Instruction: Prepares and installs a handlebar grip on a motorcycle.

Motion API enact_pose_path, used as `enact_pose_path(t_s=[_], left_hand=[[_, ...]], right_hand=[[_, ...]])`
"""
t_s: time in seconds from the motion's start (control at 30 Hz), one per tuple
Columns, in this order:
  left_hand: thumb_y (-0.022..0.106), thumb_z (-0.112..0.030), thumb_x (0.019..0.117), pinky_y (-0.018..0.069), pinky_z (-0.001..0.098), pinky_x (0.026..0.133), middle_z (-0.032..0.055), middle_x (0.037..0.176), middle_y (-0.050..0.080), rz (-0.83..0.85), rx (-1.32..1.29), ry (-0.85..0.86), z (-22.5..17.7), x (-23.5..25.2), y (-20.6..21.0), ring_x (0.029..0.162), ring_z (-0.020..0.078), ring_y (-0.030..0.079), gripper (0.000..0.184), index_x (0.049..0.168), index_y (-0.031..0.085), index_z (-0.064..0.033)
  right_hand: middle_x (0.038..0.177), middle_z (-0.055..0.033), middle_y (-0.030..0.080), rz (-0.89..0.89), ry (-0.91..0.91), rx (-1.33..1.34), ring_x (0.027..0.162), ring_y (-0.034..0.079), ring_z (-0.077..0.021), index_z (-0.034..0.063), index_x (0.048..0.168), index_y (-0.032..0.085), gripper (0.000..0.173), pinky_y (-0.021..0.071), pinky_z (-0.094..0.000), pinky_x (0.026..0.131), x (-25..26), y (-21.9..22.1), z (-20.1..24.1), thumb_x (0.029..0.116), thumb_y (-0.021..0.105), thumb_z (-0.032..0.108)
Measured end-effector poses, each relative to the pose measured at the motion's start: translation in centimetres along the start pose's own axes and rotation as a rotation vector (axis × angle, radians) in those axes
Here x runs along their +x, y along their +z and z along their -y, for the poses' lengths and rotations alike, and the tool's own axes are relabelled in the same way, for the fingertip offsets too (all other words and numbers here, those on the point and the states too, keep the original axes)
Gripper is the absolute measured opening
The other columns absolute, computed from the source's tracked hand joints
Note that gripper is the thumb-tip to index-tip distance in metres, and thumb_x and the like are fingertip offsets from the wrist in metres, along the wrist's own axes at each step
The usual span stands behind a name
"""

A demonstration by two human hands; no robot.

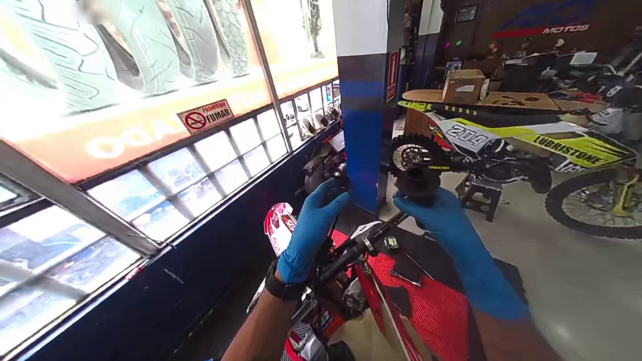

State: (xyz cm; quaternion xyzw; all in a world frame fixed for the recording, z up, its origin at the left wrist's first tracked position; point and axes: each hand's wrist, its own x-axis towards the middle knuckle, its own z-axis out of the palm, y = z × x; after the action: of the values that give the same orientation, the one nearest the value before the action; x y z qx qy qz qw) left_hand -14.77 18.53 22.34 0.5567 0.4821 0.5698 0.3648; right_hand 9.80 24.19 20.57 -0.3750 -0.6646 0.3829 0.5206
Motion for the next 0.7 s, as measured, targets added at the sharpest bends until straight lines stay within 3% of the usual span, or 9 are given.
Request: enact_pose_path(t_s=[0.07, 0.17, 0.3, 0.4, 0.53, 0.7], left_hand=[[0.057, -0.015, 0.1026, 0.0603, 0.0339, 0.09, 0.0106, 0.108, 0.075, -0.001, 0.029, 0.062, -0.3, -1.0, 0.8, 0.098, 0.019, 0.073, 0.034, 0.131, 0.06, 0.0031], [0.051, -0.01, 0.1029, 0.0609, 0.0359, 0.092, 0.0107, 0.109, 0.075, 0.019, 0.052, 0.195, -0.8, -4.0, 1.6, 0.101, 0.0203, 0.073, 0.033, 0.131, 0.059, 0.0059], [0.053, -0.005, 0.1018, 0.06, 0.036, 0.094, 0.0122, 0.113, 0.074, 0.089, 0.002, 0.352, -1.0, -8.0, 1.9, 0.105, 0.0213, 0.072, 0.031, 0.13, 0.059, 0.0063], [0.055, -0.006, 0.1016, 0.0593, 0.032, 0.093, 0.0092, 0.112, 0.075, 0.142, -0.037, 0.333, -1.5, -10.8, 1.9, 0.103, 0.0169, 0.071, 0.033, 0.133, 0.059, 0.0031], [0.059, -0.016, 0.1031, 0.0614, 0.0293, 0.083, 0.0068, 0.101, 0.076, 0.146, -0.115, 0.278, -2.2, -14.8, 2.1, 0.091, 0.0131, 0.073, 0.03, 0.131, 0.065, -0.0046], [0.05, -0.02, 0.1082, 0.0608, 0.0271, 0.079, 0.0067, 0.096, 0.075, 0.106, -0.072, 0.32, -2.6, -19.1, 2.7, 0.086, 0.0114, 0.072, 0.029, 0.128, 0.066, -0.0061]], right_hand=[[0.101, 0.003, 0.074, 0.055, -0.032, -0.08, 0.09, 0.07, -0.0062, 0.0128, 0.118, 0.068, 0.042, 0.0599, -0.027, 0.08, 1.8, 0.0, 1.0, 0.083, 0.082, 0.032], [0.112, 0.004, 0.071, 0.189, -0.086, -0.184, 0.101, 0.067, -0.0029, 0.0145, 0.131, 0.062, 0.05, 0.0573, -0.0264, 0.088, 1.6, -0.5, 1.8, 0.0852, 0.075, 0.031], [0.11, 0.006, 0.072, 0.185, -0.163, -0.201, 0.099, 0.068, -0.0001, 0.0148, 0.129, 0.065, 0.045, 0.0588, -0.0236, 0.087, -1.8, -0.9, 1.3, 0.0903, 0.072, 0.036], [0.106, 0.0082, 0.074, 0.131, -0.177, -0.132, 0.094, 0.07, -0.0004, 0.0156, 0.125, 0.066, 0.04, 0.0608, -0.022, 0.082, -4.9, -1.6, 1.0, 0.0915, 0.073, 0.036], [0.104, 0.0078, 0.074, 0.141, -0.067, -0.159, 0.092, 0.07, -0.0009, 0.0139, 0.125, 0.066, 0.042, 0.0613, -0.0243, 0.081, -10.3, -2.6, -0.7, 0.0914, 0.073, 0.037], [0.103, 0.0063, 0.074, 0.217, 0.083, -0.131, 0.092, 0.069, -0.0004, 0.0098, 0.125, 0.065, 0.042, 0.0603, -0.0233, 0.082, -17.0, -2.7, -1.1, 0.0903, 0.074, 0.032]])
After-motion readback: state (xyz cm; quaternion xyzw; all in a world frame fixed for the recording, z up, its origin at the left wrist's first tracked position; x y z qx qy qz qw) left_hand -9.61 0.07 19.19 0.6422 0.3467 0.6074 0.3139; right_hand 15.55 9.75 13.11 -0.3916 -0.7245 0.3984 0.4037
